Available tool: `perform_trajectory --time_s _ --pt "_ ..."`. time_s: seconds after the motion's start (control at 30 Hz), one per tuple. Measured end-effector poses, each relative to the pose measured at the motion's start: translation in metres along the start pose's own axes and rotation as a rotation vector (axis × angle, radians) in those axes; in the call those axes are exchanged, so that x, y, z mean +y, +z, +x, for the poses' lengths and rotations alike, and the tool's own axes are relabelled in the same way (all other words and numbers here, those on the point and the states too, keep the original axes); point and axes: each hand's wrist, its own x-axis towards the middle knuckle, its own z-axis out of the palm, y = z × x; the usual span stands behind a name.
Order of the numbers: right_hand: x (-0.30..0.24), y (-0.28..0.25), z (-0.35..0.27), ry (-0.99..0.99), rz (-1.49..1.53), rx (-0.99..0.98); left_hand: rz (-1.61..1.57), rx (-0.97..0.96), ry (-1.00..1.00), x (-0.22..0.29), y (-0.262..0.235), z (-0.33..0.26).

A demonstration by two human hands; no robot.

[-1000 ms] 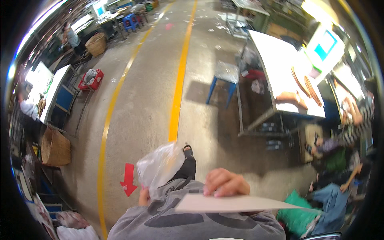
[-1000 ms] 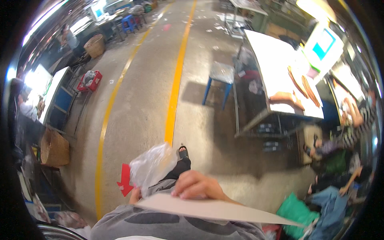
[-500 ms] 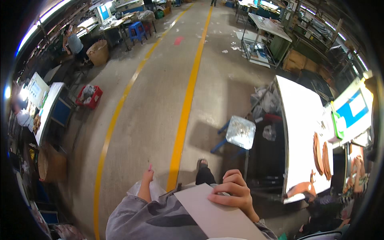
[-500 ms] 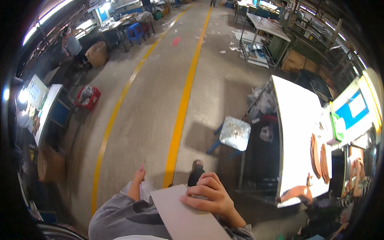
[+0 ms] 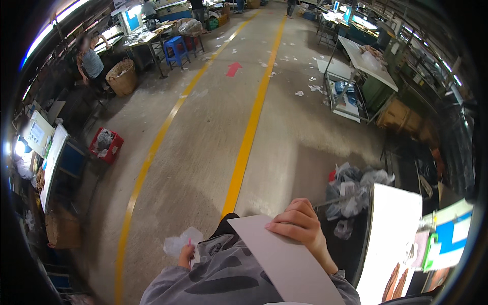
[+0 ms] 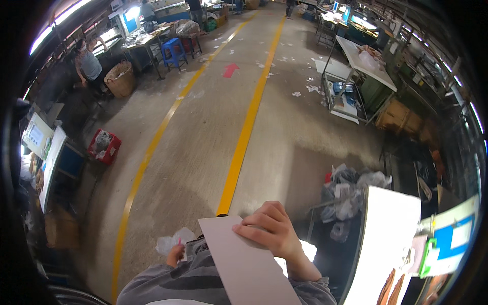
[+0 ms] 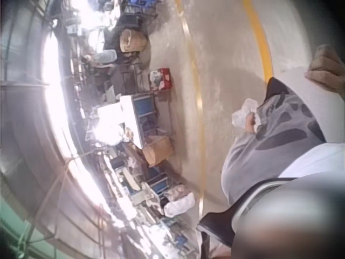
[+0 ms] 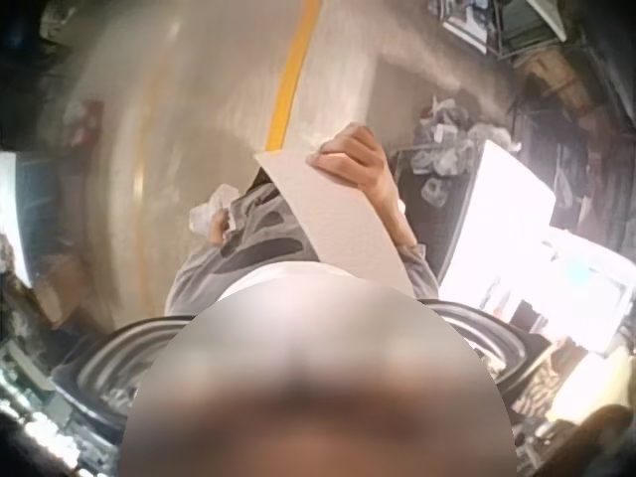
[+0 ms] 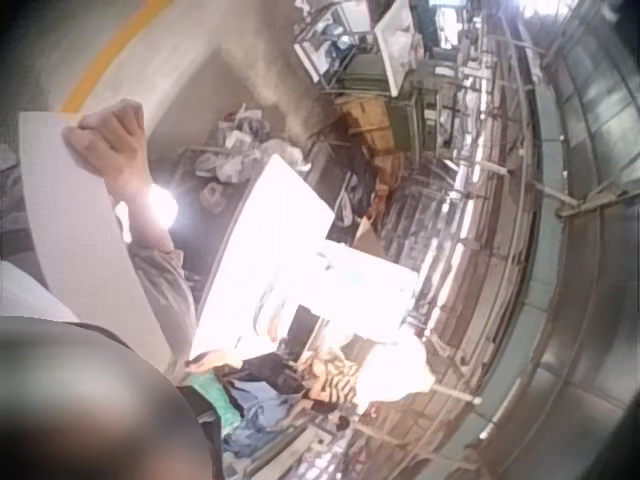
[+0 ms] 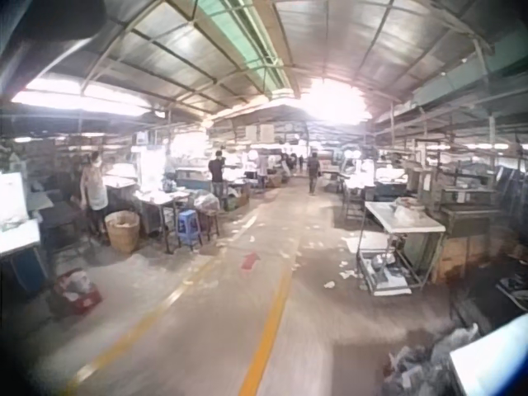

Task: The person walks through a factory floor carrying a plastic bag and a paper document, then places the bag on a workbench. They unpack dark-colored footwear, compare it to the document, and repack the items into the plastic bag.

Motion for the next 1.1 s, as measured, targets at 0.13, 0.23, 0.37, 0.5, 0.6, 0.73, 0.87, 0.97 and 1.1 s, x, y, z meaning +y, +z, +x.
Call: perform_trajectory --time_s 0.13,0.23,0.37,0.5,0.6,0.73,0.87,0.97,1.1 --pt "0.149 0.022 0.087 -0.009 0.443 0.263 -0.024 -0.017 -0.163 0.064 0.018 0.047" --pt "0.248 0.027 0.159 0.023 0.329 0.202 0.000 -0.023 -0.193 0.162 0.025 0.090" --pt "0.371 0.028 0.247 0.132 0.401 0.335 0.132 -0.004 -0.076 0.367 0.033 0.162" --pt "0.505 0.015 0.304 0.260 0.452 0.455 0.298 0.083 0.240 0.645 0.048 0.237" --pt "0.610 0.010 0.336 0.499 0.454 0.512 0.353 0.068 0.431 0.836 0.074 0.264" --pt "0.766 -0.004 0.406 0.711 0.471 0.416 0.092 -0.119 0.449 1.023 0.122 0.251" --pt "0.923 -0.013 0.504 0.715 0.375 0.168 -0.246 -0.405 0.402 1.189 0.185 0.210" --pt "1.035 0.003 0.579 0.862 0.473 -0.301 -0.411 -0.630 0.530 1.295 0.222 0.190" --pt "1.167 0.056 0.660 0.617 0.535 -0.451 -0.643 -0.829 0.712 1.418 0.256 0.207"
